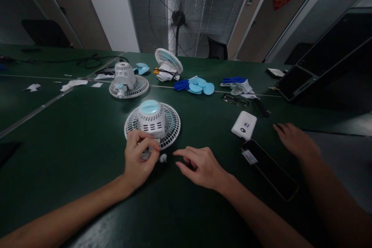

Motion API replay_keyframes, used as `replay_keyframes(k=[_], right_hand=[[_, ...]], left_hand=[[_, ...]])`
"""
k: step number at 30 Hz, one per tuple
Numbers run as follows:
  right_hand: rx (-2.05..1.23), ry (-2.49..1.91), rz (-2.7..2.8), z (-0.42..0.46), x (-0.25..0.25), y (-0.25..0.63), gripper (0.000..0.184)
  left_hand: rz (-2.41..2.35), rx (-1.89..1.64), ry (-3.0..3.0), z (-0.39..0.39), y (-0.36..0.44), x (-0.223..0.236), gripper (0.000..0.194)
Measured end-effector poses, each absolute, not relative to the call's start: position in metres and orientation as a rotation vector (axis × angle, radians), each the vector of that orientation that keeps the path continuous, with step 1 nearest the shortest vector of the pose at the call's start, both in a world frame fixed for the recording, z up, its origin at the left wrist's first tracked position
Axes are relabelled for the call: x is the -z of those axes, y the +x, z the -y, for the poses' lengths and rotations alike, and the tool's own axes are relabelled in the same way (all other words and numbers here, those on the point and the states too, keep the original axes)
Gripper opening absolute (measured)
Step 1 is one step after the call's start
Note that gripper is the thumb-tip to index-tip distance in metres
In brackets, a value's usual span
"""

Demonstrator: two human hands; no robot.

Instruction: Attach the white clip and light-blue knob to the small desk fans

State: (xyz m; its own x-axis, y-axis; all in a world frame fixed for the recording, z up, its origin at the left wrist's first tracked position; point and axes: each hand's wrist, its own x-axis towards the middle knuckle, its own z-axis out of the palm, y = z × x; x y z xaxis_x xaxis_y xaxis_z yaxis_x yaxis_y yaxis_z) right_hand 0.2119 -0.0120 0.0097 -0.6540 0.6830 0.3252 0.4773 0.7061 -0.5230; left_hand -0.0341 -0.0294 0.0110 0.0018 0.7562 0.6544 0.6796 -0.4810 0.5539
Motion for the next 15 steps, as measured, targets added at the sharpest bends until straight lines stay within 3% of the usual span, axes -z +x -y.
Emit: replay_keyframes(k=[6,11,15], right_hand=[[-0.307,-1.185,2.464,0.010,-0.006,0.211,0.034],[-0.151,-1.321,2.521,0.006,-0.008,0.214,0.026],[-0.150,-1.236,2.610,0.009,-0.014,0.216,0.019]], left_hand=[[-1.341,-1.263,2.345,-0.003,0.012,-0.009,0.021],[-0.891,-1.417,2.175,-0.020,0.017,-0.016,0.013],[-0.786,-1.278,2.212,-0.020,0.000,-0.021,0.013]])
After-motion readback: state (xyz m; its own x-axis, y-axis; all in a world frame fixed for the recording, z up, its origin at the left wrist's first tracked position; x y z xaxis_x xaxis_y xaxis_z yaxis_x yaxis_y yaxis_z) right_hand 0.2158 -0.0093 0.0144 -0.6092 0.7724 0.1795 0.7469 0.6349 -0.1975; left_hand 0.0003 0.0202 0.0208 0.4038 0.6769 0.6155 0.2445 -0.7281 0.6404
